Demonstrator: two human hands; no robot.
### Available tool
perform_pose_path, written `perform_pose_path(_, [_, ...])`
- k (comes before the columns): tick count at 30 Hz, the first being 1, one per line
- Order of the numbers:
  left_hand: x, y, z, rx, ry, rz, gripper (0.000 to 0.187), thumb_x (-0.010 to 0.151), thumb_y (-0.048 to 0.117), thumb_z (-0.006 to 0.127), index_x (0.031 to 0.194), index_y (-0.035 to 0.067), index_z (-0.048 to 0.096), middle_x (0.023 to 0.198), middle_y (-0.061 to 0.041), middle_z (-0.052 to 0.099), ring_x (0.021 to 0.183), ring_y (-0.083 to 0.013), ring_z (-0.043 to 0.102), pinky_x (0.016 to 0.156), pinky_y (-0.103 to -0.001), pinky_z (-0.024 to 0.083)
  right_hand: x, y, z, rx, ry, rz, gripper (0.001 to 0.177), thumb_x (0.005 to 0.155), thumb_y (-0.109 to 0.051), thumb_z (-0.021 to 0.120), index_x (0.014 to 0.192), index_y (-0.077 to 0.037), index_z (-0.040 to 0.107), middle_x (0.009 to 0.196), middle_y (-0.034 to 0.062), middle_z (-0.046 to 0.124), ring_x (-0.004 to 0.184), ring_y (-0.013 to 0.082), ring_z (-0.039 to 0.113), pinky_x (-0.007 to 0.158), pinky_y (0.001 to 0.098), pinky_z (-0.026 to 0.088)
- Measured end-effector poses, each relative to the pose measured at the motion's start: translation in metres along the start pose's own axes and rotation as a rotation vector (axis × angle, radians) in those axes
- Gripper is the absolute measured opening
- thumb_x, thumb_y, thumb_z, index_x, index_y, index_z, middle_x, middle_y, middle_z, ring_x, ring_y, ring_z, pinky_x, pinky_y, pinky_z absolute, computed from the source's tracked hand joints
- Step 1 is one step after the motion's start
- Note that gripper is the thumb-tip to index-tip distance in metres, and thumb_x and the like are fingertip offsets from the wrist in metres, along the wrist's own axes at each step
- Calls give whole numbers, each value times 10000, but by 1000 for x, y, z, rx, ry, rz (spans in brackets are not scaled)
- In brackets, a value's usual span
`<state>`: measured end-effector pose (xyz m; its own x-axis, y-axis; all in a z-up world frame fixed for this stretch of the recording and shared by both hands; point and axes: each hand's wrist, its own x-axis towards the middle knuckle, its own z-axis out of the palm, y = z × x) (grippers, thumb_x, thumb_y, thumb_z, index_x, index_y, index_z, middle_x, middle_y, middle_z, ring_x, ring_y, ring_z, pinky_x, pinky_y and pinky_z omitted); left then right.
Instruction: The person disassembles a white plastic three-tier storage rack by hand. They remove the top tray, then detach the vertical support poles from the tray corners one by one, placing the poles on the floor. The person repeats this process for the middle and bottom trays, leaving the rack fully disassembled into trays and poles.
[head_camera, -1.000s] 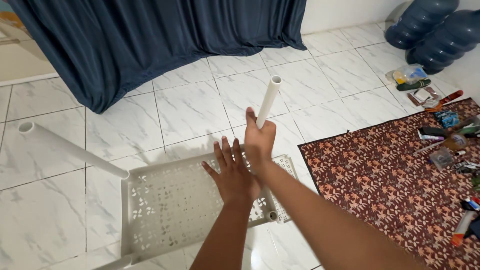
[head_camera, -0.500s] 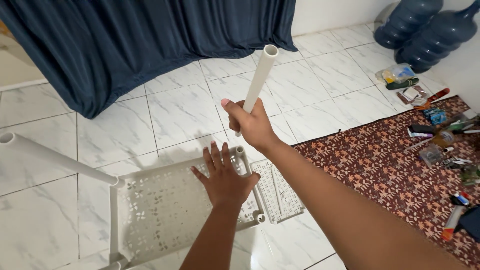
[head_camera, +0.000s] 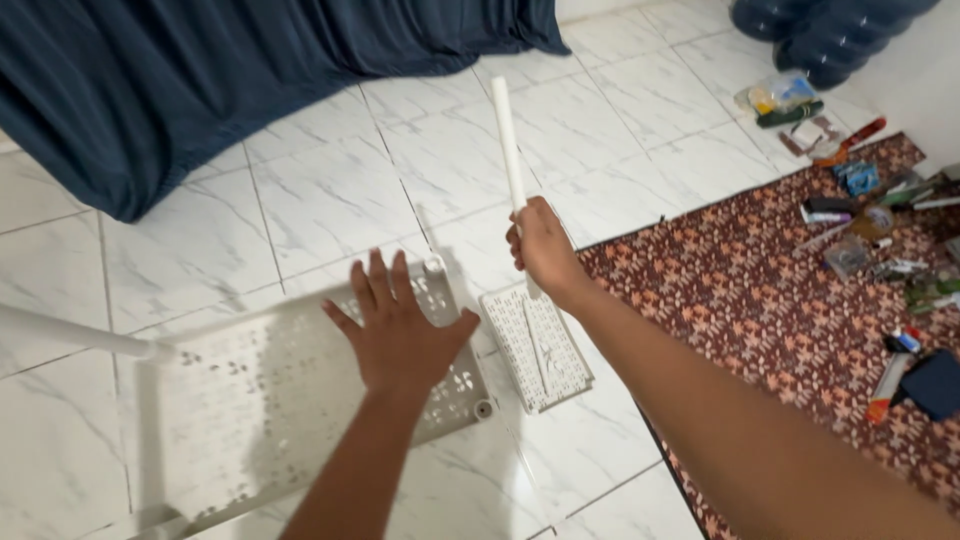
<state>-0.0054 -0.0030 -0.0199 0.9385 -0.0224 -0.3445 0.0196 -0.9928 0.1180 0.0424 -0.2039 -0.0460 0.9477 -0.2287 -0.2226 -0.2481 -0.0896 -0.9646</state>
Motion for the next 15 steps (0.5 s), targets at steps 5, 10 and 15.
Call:
perform_pose_path(5, [11, -7, 20, 77, 139, 56, 1228, 734, 868, 457, 1617, 110, 64, 1710, -136, 1, 1559, -349, -72, 1096, -717, -96, 9, 141, -31, -131, 53, 116, 318, 1005, -233, 512, 1178, 32, 542, 953, 97, 612, 797, 166, 644, 637, 323, 618])
perform_pose_path(10, [17, -16, 27, 60, 301, 180, 1238, 729, 881, 472, 1561, 5, 203, 1642, -248, 148, 1501, -465, 93, 1055, -814, -58, 18, 294, -49, -410, 150, 261, 420, 952, -267, 637, 1261, 17, 629, 1041, 145, 718, 894, 255, 737, 777, 380, 638])
perform_pose_path(15, [20, -21, 31, 180, 288, 189, 1212, 794, 755, 676, 1536, -110, 264, 1544, -396, 288, 1440, -543, 229, 906, -804, 348, 31, 410, -38, -666, 178, 337, 342, 895, -308, 733, 1128, -59, 763, 1052, 155, 770, 948, 293, 753, 898, 370, 577])
